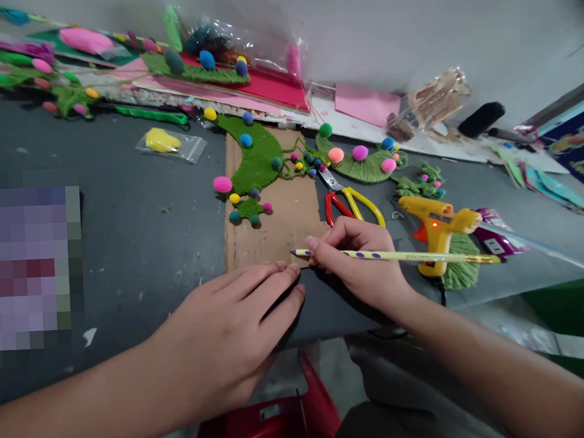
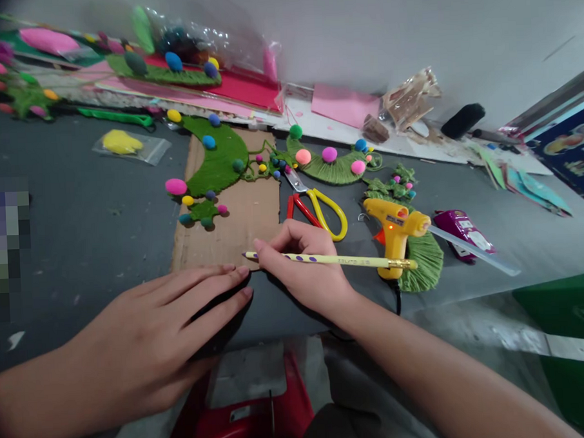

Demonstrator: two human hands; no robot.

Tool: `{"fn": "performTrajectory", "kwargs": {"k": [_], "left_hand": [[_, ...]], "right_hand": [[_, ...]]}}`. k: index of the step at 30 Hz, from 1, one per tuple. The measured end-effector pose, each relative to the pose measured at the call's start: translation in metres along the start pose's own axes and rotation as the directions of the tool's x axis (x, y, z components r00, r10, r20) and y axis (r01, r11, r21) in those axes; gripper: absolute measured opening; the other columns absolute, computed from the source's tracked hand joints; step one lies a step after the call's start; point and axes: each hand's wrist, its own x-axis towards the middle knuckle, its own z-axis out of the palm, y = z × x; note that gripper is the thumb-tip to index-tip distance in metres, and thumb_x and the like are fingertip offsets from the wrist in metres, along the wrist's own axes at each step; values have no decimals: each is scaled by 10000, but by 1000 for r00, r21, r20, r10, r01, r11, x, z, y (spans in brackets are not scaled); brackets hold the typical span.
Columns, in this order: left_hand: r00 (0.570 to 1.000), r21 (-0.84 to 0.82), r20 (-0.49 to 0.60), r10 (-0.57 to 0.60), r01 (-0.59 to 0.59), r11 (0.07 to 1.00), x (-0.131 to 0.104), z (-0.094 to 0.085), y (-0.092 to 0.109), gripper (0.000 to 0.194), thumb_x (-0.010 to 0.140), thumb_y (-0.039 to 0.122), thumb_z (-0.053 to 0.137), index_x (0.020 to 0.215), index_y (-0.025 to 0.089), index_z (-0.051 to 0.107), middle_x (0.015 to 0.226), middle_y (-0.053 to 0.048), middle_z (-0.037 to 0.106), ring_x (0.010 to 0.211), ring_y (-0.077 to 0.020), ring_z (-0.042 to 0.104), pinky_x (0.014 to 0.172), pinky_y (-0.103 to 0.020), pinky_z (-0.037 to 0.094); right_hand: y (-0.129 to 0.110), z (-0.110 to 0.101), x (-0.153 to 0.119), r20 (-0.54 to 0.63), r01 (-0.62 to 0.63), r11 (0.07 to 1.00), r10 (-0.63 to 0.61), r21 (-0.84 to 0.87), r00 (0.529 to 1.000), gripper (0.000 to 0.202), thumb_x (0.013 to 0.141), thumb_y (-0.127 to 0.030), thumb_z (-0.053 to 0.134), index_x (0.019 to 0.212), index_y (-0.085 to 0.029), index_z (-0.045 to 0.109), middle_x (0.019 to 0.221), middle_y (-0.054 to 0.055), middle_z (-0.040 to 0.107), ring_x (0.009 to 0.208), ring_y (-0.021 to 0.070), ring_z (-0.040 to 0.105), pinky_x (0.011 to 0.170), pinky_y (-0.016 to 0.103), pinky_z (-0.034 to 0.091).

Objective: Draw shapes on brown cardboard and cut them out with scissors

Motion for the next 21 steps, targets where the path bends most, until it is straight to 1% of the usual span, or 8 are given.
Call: {"fn": "performTrajectory", "kwargs": {"k": [3, 7, 9, 12, 17, 21], "left_hand": [[1000, -3, 6, 4, -4, 1000, 0, -1, 0, 493, 857, 248, 644, 1340, 160, 603, 1489, -118, 556, 1341, -301, 521, 1150, -442, 471], [1000, 1, 23, 14, -14, 1000, 0, -2, -1, 504, 868, 256, 644, 1358, 151, 590, 1478, -130, 562, 1332, -309, 533, 1127, -453, 492], [1000, 0, 29, 10, -10, 1000, 0, -2, -1, 500, 870, 263, 644, 1355, 156, 592, 1486, -125, 556, 1329, -307, 535, 1123, -455, 496], [1000, -5, 7, 2, -2, 1000, 0, -2, 0, 474, 877, 271, 639, 1337, 162, 606, 1484, -113, 564, 1326, -295, 534, 1126, -434, 495], [1000, -3, 6, 1, -1, 1000, 0, -1, -1, 485, 875, 262, 626, 1349, 165, 600, 1474, -121, 568, 1319, -306, 542, 1124, -453, 493], [1000, 2, -1, -2, 2, 1000, 1, -1, 0, 479, 867, 263, 633, 1335, 164, 610, 1484, -117, 567, 1313, -301, 544, 1124, -438, 492]], "right_hand": [[1, 0, 0, -10, -11, 1000, 11, 16, 1000, 311, 835, -373, 768, 650, -178, 611, 617, 32, 685, 524, 124, 581, 493, 244, 413], [2, 1, 1, 12, 12, 1000, -12, 0, 1000, 319, 821, -353, 778, 619, -175, 606, 616, 39, 680, 546, 129, 590, 506, 247, 417], [2, 1, 1, 5, 3, 1000, -3, 3, 1000, 315, 819, -360, 781, 629, -176, 609, 620, 41, 684, 546, 134, 595, 499, 249, 412], [2, 0, 0, -16, -14, 1000, 14, 17, 1000, 313, 830, -377, 773, 653, -180, 606, 623, 38, 687, 533, 138, 595, 488, 251, 405], [1, 0, -1, 12, 19, 1000, -19, -1, 1000, 321, 817, -349, 781, 612, -179, 601, 625, 43, 688, 558, 137, 601, 514, 254, 420], [1, 0, 0, -9, -5, 1000, 5, 14, 1000, 306, 832, -371, 769, 649, -177, 619, 624, 37, 686, 533, 130, 586, 497, 252, 412]]}}
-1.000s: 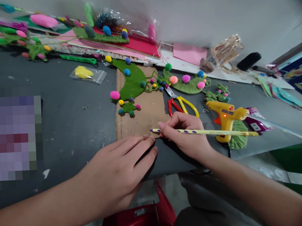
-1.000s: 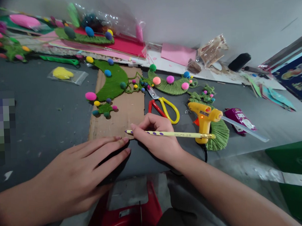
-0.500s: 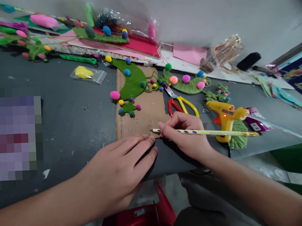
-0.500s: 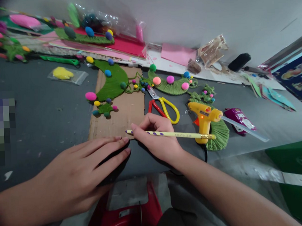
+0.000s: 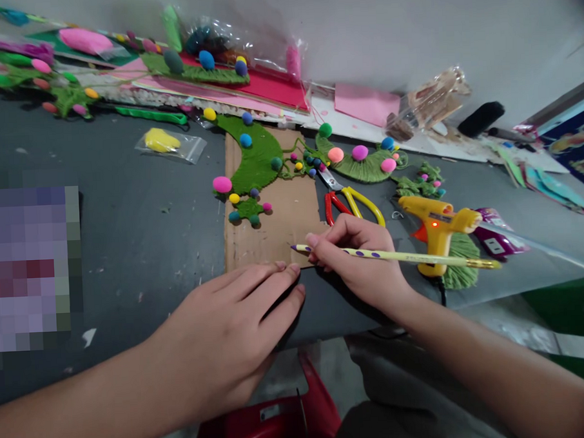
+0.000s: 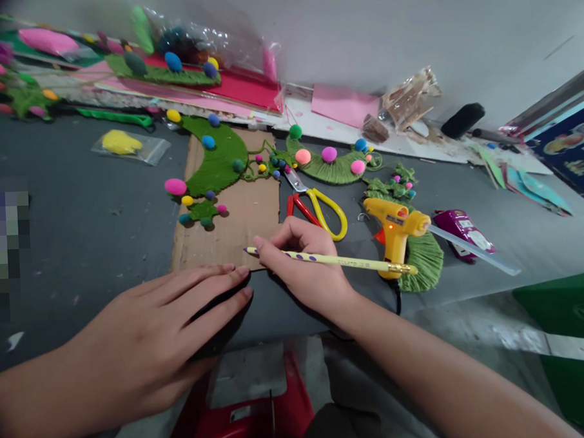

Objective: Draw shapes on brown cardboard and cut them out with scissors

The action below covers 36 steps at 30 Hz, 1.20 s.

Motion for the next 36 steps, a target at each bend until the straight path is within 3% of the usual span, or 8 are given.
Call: {"fn": "performTrajectory", "kwargs": {"k": [36], "left_hand": [[1000, 6, 14, 16, -16, 1000, 1, -2, 0, 467, 875, 267, 621, 1328, 154, 629, 1474, -134, 573, 1308, -307, 552, 1122, -450, 497]], "right_hand": [[-2, 1, -1, 5, -38, 999, 38, 8, 999, 314, 822, -377, 776, 645, -188, 597, 619, 29, 681, 531, 127, 576, 496, 254, 406]]}}
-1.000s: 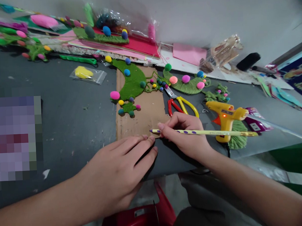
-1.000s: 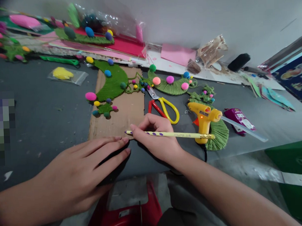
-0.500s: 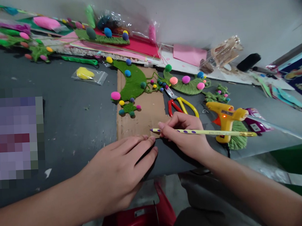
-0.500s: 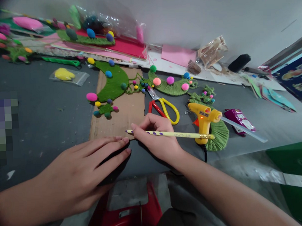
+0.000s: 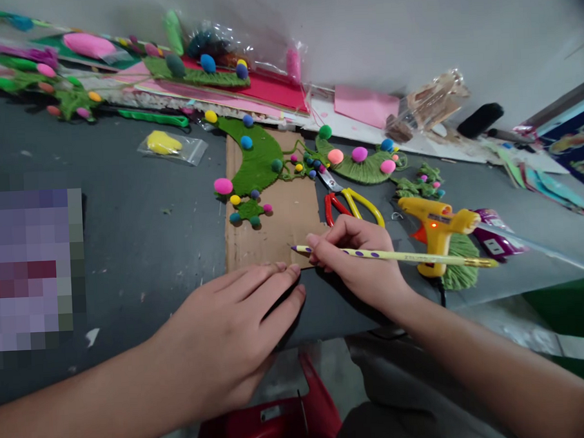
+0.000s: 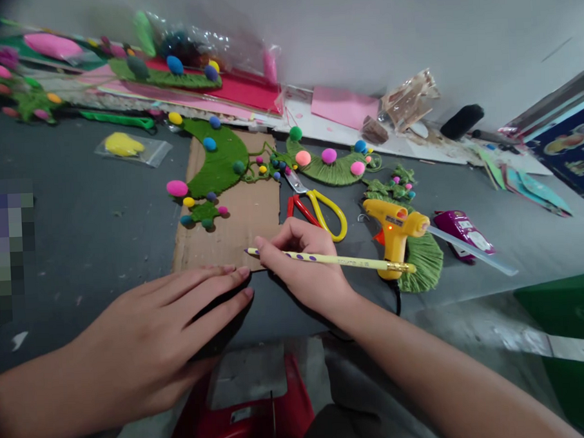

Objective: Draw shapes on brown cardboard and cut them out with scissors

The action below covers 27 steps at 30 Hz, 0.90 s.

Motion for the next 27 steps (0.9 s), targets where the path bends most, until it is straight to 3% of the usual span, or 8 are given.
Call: {"fn": "performTrajectory", "kwargs": {"k": [27], "left_hand": [[1000, 4, 2, 12, -12, 1000, 0, -1, 0, 471, 879, 266, 625, 1333, 142, 623, 1465, -145, 579, 1305, -318, 561, 1117, -458, 504]], "right_hand": [[-1, 0, -1, 12, 38, 999, -38, -16, 999, 317, 810, -355, 779, 612, -191, 593, 621, 34, 686, 552, 134, 583, 512, 261, 423]]}}
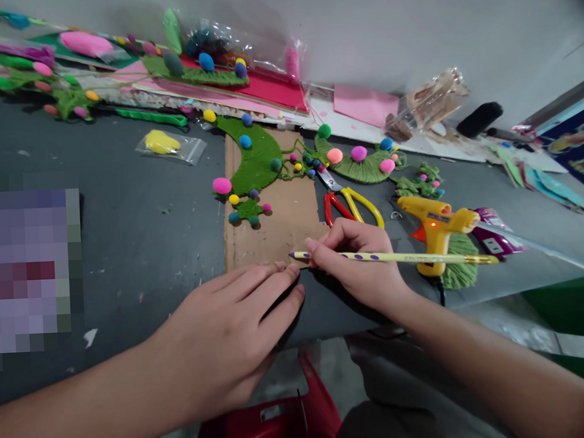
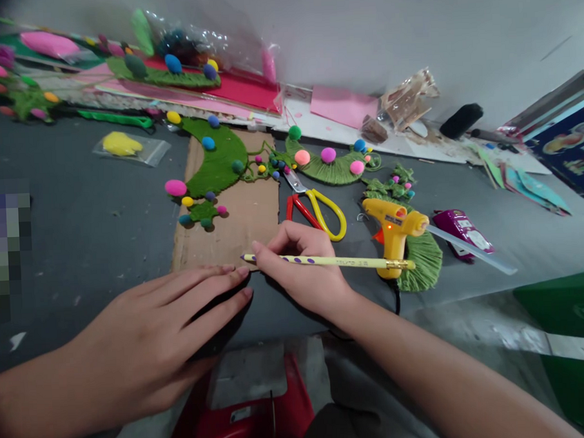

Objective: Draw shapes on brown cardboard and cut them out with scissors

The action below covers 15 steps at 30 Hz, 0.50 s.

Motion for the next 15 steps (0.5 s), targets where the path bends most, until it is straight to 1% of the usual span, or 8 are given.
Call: {"fn": "performTrajectory", "kwargs": {"k": [2, 5, 8, 10, 13, 15], "left_hand": [[1000, 4, -4, 2, -2, 1000, 0, 0, 0, 470, 880, 262, 619, 1334, 142, 623, 1453, -144, 588, 1300, -315, 565, 1116, -453, 505], [1000, -7, -10, -13, 13, 1000, 0, 1, -1, 472, 876, 271, 623, 1332, 149, 623, 1460, -136, 585, 1300, -305, 564, 1117, -445, 504], [1000, -14, -16, 14, -14, 1000, -1, 3, -3, 480, 886, 269, 604, 1351, 148, 609, 1445, -139, 591, 1299, -306, 565, 1112, -445, 504], [1000, -19, -19, 23, -23, 1000, -1, 2, -4, 468, 900, 268, 574, 1351, 150, 611, 1440, -140, 594, 1290, -307, 570, 1101, -449, 511], [1000, -33, -21, -13, 12, 999, 0, 1, -3, 431, 915, 275, 551, 1323, 165, 634, 1440, -125, 601, 1279, -300, 578, 1083, -443, 525], [1000, -34, -22, -18, 17, 999, 1, -1, -2, 425, 923, 273, 544, 1322, 160, 638, 1437, -125, 605, 1280, -300, 579, 1084, -444, 526]], "right_hand": [[0, 0, 0, 12, 2, 1000, -2, -1, 1000, 322, 805, -357, 785, 605, -192, 593, 625, 33, 687, 562, 136, 587, 520, 261, 431], [0, 0, 0, -24, 0, 1000, -1, -24, 1000, 310, 815, -364, 778, 617, -190, 614, 608, 25, 681, 543, 127, 577, 508, 253, 423], [0, 0, 0, -10, 11, 999, -12, -34, 1000, 327, 812, -363, 784, 598, -189, 608, 612, 29, 692, 541, 127, 587, 504, 250, 427], [0, -1, 0, -8, 22, 1000, -22, 2, 1000, 338, 830, -372, 777, 606, -194, 598, 612, 27, 699, 544, 130, 604, 522, 254, 458], [1, -3, -3, -74, 33, 995, -25, 98, 997, 325, 872, -393, 757, 674, -202, 584, 628, 19, 715, 550, 132, 636, 554, 256, 510], [1, -4, -7, -84, 22, 993, -12, 120, 996, 289, 877, -399, 760, 740, -199, 604, 676, 26, 741, 573, 135, 660, 565, 254, 528]]}}
